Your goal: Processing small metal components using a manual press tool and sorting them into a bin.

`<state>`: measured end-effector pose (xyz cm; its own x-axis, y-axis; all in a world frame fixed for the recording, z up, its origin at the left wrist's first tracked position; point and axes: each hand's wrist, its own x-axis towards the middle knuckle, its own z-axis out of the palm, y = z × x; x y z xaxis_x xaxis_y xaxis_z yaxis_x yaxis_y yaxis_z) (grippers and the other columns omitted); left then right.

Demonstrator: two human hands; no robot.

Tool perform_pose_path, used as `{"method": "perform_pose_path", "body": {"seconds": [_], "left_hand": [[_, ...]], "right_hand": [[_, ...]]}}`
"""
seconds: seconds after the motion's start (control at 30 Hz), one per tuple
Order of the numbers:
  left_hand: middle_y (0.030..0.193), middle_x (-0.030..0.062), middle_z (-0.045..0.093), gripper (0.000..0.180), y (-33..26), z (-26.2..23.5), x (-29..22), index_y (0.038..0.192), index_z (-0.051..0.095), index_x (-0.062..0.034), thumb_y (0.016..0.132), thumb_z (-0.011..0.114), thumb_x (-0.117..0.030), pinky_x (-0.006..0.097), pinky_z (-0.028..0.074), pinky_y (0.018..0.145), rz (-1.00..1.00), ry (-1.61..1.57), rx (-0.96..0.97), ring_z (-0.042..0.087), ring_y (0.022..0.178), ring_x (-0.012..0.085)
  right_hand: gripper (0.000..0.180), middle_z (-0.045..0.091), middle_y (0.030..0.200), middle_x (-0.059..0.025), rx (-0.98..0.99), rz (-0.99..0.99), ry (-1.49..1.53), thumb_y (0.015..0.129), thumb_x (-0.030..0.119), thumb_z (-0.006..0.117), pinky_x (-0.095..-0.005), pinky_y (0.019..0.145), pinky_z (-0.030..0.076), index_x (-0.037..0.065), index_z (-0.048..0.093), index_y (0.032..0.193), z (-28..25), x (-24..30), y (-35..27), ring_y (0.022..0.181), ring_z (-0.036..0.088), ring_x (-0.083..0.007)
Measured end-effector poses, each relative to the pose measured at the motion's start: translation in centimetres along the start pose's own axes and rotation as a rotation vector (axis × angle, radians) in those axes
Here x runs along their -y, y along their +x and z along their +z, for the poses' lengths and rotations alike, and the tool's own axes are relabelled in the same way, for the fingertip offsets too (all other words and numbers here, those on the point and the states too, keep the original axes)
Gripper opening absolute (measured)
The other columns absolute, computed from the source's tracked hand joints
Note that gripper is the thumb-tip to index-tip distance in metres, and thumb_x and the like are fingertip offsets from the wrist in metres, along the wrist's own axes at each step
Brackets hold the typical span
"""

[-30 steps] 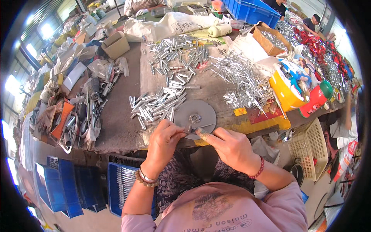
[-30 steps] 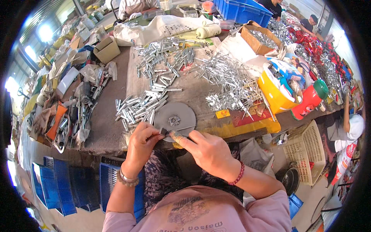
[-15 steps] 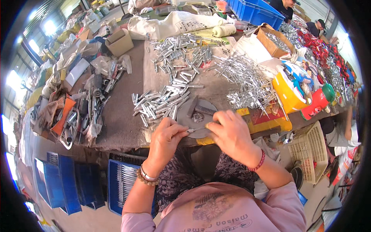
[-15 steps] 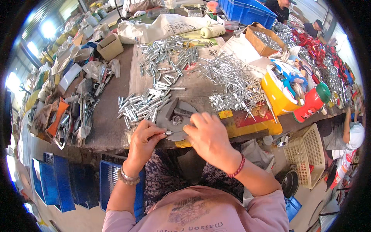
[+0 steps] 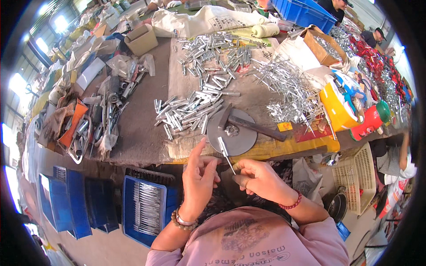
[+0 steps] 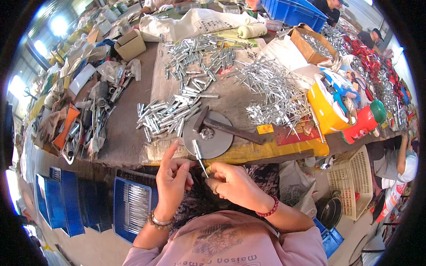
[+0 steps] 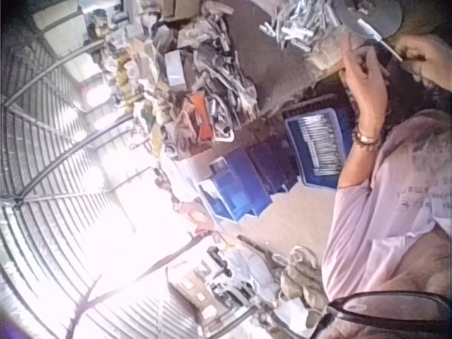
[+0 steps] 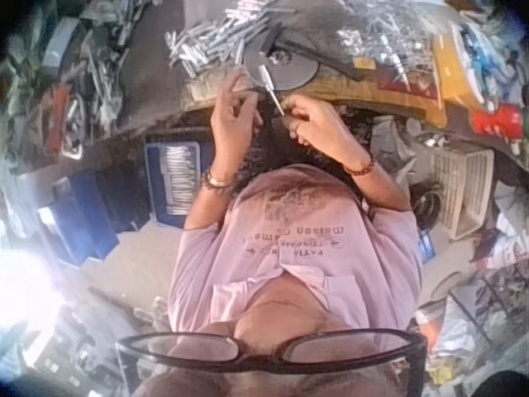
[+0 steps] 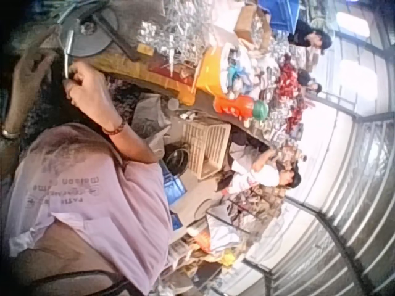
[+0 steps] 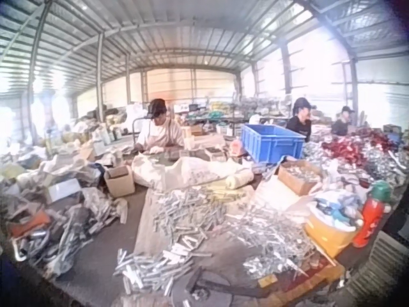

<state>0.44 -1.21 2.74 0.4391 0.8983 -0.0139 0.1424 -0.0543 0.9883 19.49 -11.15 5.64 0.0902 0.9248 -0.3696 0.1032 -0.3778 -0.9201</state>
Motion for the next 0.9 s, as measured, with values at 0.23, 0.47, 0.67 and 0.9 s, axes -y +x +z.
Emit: {"method": "perform_pose_path", "body": {"seconds": [0.23,0.47,0.67,0.9], "left_hand": [[0.115,0.0148,0.079,0.065,-0.4,-0.7,-0.5,0.174,0.034,-0.007,0.114,0.06,-0.006,0.022,0.057,0.054,-0.206,-0.31,0.016,0.069,0.069,0.0093],[0.112,0.0095,0.077,0.073,-1.1,-2.2,0.0,0.172,0.034,-0.002,0.109,0.071,-0.007,0.024,0.059,0.062,-0.265,-0.455,0.011,0.071,0.079,0.01],[0.106,0.0036,0.075,0.067,-2.8,-4.9,1.9,0.162,0.05,-0.0029,0.102,0.08,-0.005,0.024,0.058,0.07,-0.309,-0.485,-0.022,0.072,0.088,0.0102],[0.111,0.0063,0.078,0.053,-8.1,-12.2,9.0,0.154,0.056,0.0007,0.105,0.076,-0.009,0.028,0.06,0.076,-0.302,-0.263,-0.431,0.074,0.094,0.0126]], "right_hand": [[0.016,0.067,0.08,-0.0007,0.019,0.04,0.182,0.108,0.01,0.071,-0.0297,0.061,0.049,0.0,0.066,0.118,2.1,-0.4,-1.1,0.068,0.06,-0.0063],[0.026,0.069,0.077,-0.0117,-0.078,-0.272,-0.218,0.1,0.009,0.078,-0.0394,0.063,0.052,0.004,0.068,0.123,4.6,-1.3,-0.7,0.065,0.067,-0.022],[0.028,0.073,0.08,-0.0097,0.023,-0.195,-0.211,0.098,0.003,0.077,-0.0339,0.065,0.056,0.004,0.071,0.126,6.1,-2.6,0.3,0.067,0.068,-0.0159],[0.042,0.076,0.098,-0.0063,0.155,-0.115,-0.201,0.102,0.0,0.075,-0.0278,0.077,0.057,0.002,0.068,0.143,6.2,-2.9,0.9,0.084,0.07,-0.01]]}}
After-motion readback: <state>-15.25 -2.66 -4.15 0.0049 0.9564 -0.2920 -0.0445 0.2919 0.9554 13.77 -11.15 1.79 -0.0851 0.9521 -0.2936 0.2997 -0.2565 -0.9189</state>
